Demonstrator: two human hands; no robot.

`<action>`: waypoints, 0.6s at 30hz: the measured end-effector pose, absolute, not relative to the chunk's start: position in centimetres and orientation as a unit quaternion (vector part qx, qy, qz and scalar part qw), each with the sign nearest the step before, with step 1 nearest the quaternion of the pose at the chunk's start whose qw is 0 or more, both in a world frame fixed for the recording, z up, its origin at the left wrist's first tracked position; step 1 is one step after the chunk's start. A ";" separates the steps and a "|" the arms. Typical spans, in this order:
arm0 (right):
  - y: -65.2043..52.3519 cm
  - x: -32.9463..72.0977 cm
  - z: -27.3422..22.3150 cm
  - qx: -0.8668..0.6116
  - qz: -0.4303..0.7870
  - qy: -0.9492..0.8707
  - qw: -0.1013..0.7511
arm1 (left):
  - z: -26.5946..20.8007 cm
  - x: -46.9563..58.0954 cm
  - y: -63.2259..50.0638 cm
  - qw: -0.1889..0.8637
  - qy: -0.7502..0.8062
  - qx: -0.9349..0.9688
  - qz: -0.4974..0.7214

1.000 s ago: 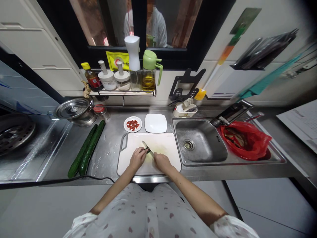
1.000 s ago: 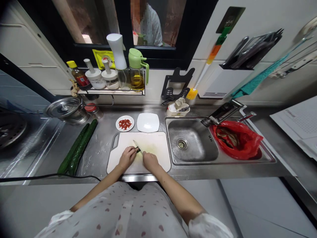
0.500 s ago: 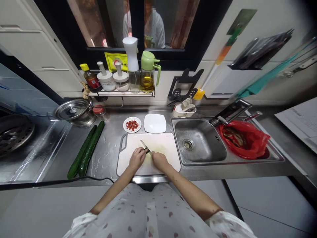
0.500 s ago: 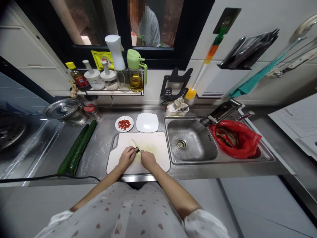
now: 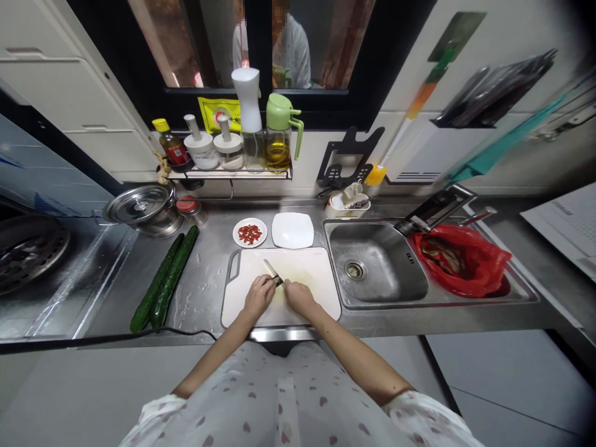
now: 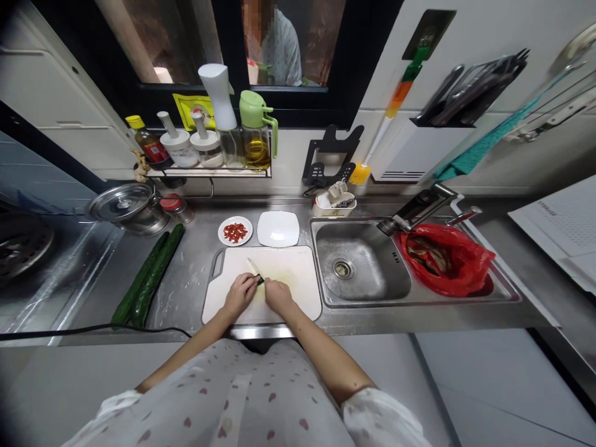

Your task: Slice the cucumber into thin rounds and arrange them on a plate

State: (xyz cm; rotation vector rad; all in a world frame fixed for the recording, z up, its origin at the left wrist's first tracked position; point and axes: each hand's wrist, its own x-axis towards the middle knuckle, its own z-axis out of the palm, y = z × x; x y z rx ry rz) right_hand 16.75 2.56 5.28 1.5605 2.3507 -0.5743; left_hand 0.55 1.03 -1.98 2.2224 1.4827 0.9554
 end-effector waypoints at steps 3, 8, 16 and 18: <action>2.6 16.6 5.3 0.539 -0.196 0.809 0.129 | -1.8 0.6 1.0 0.149 0.520 0.774 0.329; 2.6 16.4 5.5 0.543 -0.197 0.807 0.122 | -1.9 0.6 1.0 0.149 0.520 0.773 0.333; 2.6 16.1 5.8 0.548 -0.193 0.806 0.116 | -2.2 0.5 1.0 0.159 0.520 0.770 0.334; 2.7 16.1 5.7 0.547 -0.191 0.808 0.111 | -2.0 0.5 1.0 0.157 0.521 0.771 0.332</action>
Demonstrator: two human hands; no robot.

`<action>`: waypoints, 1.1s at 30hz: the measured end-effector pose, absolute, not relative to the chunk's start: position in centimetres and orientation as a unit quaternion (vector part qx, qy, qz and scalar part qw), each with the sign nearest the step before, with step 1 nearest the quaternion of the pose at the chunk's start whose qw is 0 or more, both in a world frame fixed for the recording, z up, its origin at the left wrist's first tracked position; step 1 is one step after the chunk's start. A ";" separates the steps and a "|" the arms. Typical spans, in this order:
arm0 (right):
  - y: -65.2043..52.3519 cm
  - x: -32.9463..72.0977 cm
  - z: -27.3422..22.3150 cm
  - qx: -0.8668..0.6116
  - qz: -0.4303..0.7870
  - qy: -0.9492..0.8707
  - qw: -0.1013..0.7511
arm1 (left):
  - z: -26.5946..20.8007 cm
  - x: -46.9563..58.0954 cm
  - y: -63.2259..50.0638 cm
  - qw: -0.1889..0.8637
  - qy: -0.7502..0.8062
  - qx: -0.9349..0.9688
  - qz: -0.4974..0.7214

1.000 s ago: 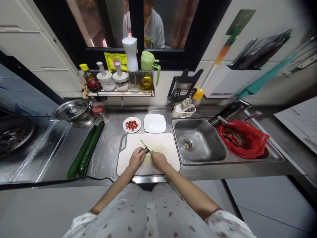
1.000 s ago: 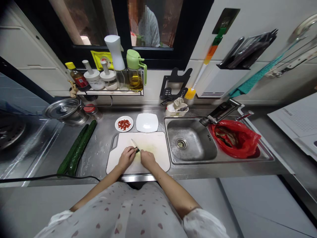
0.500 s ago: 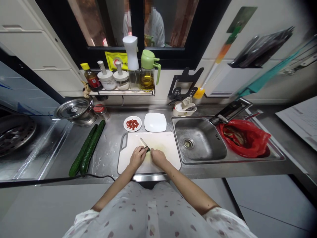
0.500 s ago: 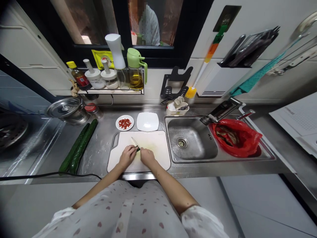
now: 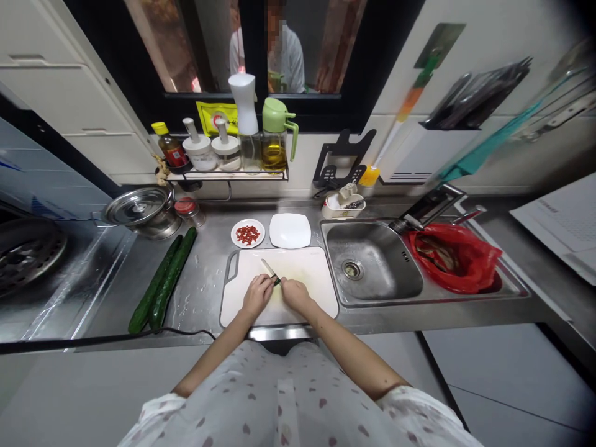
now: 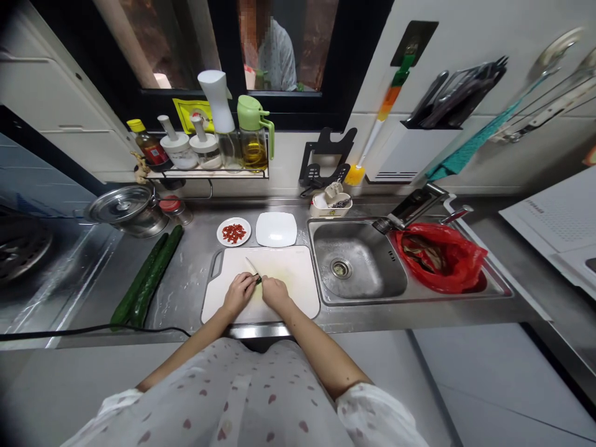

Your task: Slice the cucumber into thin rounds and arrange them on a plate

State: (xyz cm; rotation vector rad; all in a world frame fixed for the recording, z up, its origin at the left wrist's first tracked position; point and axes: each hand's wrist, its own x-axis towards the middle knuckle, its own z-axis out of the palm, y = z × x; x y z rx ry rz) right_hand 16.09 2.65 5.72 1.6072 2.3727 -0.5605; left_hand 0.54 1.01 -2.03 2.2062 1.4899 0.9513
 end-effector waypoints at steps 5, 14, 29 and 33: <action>2.5 16.2 5.7 0.551 -0.190 0.805 0.115 | -1.8 0.6 1.0 0.145 0.517 0.778 0.327; 0.2 17.8 5.6 0.564 -0.183 0.792 0.144 | -1.9 0.6 0.9 0.142 0.522 0.775 0.328; 1.1 17.2 5.6 0.559 -0.192 0.794 0.143 | -2.1 0.6 0.9 0.149 0.526 0.771 0.327; 2.2 16.2 5.7 0.560 -0.194 0.795 0.131 | -1.8 0.6 0.9 0.154 0.529 0.770 0.323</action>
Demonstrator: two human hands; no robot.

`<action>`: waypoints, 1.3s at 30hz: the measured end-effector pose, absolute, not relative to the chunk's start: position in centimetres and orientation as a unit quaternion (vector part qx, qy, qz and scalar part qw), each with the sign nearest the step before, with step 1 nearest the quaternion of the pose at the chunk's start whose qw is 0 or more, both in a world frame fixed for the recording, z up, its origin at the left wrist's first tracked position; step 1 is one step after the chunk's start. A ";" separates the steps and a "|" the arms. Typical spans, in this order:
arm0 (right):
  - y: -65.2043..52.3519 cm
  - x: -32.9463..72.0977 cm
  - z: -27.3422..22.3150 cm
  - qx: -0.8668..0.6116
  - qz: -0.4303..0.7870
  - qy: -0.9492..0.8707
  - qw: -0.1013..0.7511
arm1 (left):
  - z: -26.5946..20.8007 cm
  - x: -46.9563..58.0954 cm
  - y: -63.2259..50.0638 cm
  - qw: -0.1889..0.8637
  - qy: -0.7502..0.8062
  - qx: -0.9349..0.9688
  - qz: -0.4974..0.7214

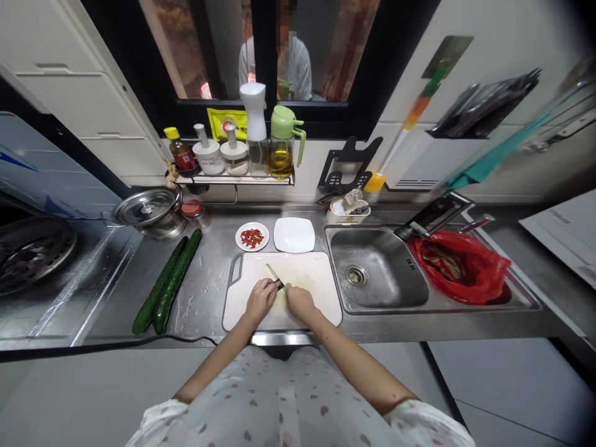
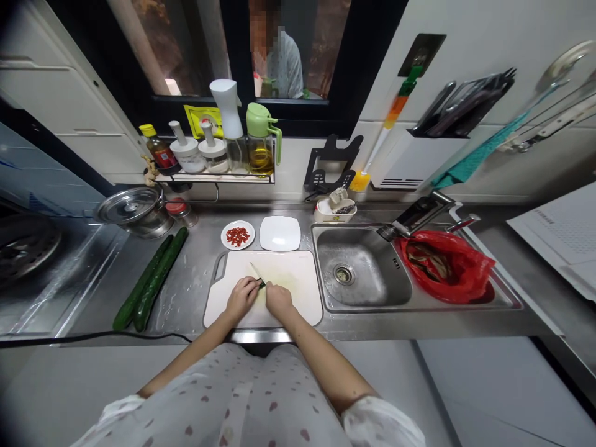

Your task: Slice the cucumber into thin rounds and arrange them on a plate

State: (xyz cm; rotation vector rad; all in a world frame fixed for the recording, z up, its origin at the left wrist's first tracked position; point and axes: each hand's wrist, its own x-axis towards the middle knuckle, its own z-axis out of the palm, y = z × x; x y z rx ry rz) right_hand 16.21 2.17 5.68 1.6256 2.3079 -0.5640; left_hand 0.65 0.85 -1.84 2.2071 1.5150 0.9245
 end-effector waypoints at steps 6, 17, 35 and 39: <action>2.8 15.4 5.8 0.570 -0.197 0.790 0.116 | -1.7 0.7 0.8 0.159 0.533 0.765 0.324; 2.2 15.8 5.7 0.575 -0.190 0.789 0.110 | -1.7 0.9 0.7 0.137 0.532 0.771 0.322; -0.1 18.5 5.9 0.583 -0.200 0.776 0.135 | -1.6 1.0 0.6 0.137 0.555 0.762 0.304; -0.1 19.1 6.1 0.593 -0.202 0.771 0.117 | -1.0 1.3 0.4 0.145 0.578 0.747 0.294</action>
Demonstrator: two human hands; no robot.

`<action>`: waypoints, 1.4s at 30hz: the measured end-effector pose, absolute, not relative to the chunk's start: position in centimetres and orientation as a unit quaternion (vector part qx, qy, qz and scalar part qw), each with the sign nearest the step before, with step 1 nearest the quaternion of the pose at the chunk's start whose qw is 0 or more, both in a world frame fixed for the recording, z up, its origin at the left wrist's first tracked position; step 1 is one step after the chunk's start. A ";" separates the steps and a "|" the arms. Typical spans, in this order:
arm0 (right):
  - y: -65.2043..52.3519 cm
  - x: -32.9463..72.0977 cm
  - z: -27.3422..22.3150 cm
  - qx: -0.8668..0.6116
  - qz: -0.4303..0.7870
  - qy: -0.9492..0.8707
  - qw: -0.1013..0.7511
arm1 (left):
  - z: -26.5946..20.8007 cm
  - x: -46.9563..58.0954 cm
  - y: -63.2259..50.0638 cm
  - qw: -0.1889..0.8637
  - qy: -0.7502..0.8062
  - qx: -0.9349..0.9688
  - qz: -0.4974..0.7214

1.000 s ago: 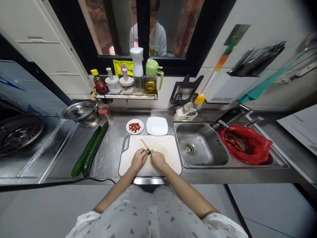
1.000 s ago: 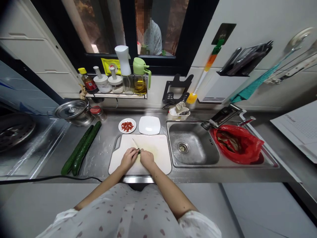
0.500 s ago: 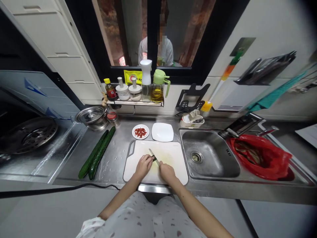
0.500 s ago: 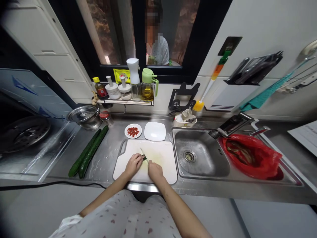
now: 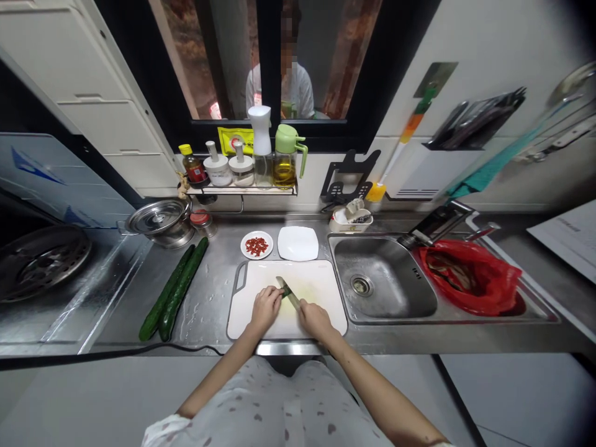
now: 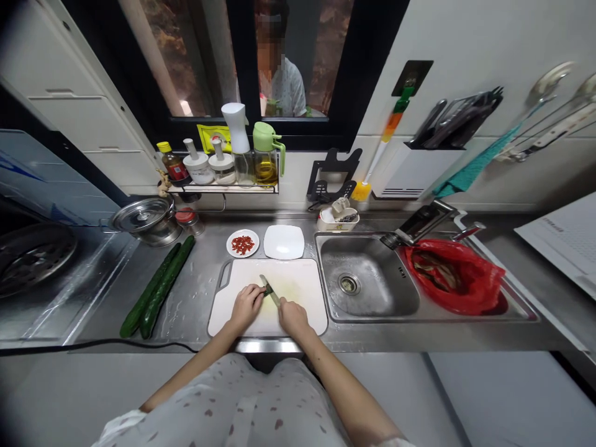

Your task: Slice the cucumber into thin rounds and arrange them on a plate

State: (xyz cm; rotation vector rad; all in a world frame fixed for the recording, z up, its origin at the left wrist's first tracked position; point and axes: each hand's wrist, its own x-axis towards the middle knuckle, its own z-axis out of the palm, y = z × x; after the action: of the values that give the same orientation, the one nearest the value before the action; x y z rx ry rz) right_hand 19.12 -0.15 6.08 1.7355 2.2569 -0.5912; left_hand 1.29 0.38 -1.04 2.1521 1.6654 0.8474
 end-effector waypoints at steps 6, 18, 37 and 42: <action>0.1 19.9 6.4 0.606 -0.177 0.766 0.118 | -0.2 1.7 -0.1 0.170 0.591 0.728 0.302; 0.0 20.8 6.9 0.605 -0.070 0.790 0.075 | 2.3 1.3 0.8 0.133 0.655 0.625 0.403; 0.5 21.1 7.3 0.553 -0.029 0.833 0.024 | 5.0 1.2 3.8 0.216 0.566 0.765 0.218; 0.5 21.1 7.1 0.548 -0.017 0.836 0.020 | 5.1 1.5 4.2 0.239 0.565 0.754 0.235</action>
State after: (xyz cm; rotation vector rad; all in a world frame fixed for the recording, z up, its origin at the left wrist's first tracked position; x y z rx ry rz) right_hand 21.08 0.54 7.14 1.7008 2.5930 -0.0526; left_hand 1.47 4.18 5.09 2.0648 1.5471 0.6442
